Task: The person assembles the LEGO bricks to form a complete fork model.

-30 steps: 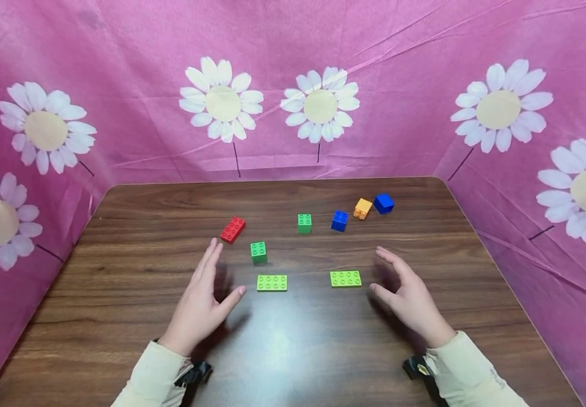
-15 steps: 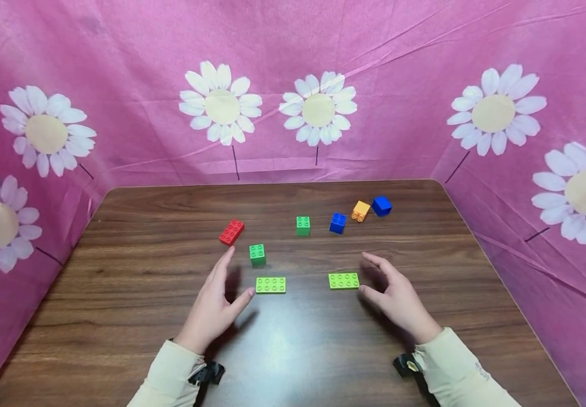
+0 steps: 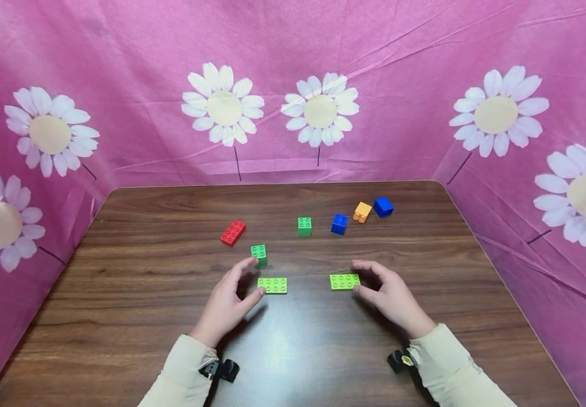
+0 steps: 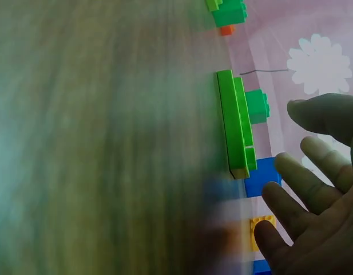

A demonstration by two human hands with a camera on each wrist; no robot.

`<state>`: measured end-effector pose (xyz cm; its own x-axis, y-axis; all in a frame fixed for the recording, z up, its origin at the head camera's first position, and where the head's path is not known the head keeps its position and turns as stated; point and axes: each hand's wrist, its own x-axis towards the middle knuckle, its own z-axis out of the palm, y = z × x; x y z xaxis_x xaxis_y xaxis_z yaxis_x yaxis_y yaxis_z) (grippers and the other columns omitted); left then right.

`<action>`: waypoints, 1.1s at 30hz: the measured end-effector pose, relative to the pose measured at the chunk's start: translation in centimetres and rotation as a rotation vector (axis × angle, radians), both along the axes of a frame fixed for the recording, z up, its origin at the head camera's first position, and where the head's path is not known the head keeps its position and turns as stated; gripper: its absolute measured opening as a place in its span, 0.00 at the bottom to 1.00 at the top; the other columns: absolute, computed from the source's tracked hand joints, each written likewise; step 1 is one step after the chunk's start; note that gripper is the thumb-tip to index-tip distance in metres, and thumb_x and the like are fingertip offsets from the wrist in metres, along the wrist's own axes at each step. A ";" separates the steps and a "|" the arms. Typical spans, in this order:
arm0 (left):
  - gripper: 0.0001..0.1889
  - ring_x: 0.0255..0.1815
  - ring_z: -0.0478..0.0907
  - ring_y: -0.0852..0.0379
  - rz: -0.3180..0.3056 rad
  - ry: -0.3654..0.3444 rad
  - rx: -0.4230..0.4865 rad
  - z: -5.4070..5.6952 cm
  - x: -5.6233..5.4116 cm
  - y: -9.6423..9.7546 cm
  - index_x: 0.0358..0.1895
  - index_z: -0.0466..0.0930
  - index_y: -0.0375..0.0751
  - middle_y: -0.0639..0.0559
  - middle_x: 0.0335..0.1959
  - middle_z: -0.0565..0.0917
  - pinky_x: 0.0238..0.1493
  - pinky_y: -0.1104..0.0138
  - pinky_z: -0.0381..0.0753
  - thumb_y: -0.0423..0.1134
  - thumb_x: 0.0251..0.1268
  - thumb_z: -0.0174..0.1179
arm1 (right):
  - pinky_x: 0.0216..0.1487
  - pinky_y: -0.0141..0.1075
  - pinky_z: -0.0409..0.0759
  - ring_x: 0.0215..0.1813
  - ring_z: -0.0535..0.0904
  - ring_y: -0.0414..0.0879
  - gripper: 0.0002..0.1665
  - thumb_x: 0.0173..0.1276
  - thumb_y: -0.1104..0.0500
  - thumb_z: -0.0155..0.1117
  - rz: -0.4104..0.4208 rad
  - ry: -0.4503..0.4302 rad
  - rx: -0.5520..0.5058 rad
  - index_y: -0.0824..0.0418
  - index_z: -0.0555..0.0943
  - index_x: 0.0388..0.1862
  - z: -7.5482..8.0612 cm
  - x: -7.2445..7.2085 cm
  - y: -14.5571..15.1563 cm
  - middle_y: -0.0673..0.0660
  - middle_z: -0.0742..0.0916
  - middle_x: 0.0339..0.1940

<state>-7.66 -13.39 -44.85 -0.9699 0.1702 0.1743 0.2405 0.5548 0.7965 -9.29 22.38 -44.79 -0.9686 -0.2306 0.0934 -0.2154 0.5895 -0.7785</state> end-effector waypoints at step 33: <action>0.24 0.61 0.78 0.49 -0.068 -0.067 -0.110 -1.5 -2.1 0.7 0.56 0.83 0.49 0.52 0.56 0.84 0.63 0.52 0.74 0.36 0.53 0.76 | 0.54 0.42 0.76 0.51 0.79 0.48 0.27 0.60 0.60 0.76 0.030 -0.060 0.024 0.57 0.81 0.60 -1.3 -1.6 0.3 0.51 0.87 0.49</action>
<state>-9.75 -12.73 -46.37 -0.9642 0.2508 0.0862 0.2291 0.6241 0.7470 -10.89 22.63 -46.10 -0.9650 -0.2606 0.0295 -0.1864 0.6023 -0.7762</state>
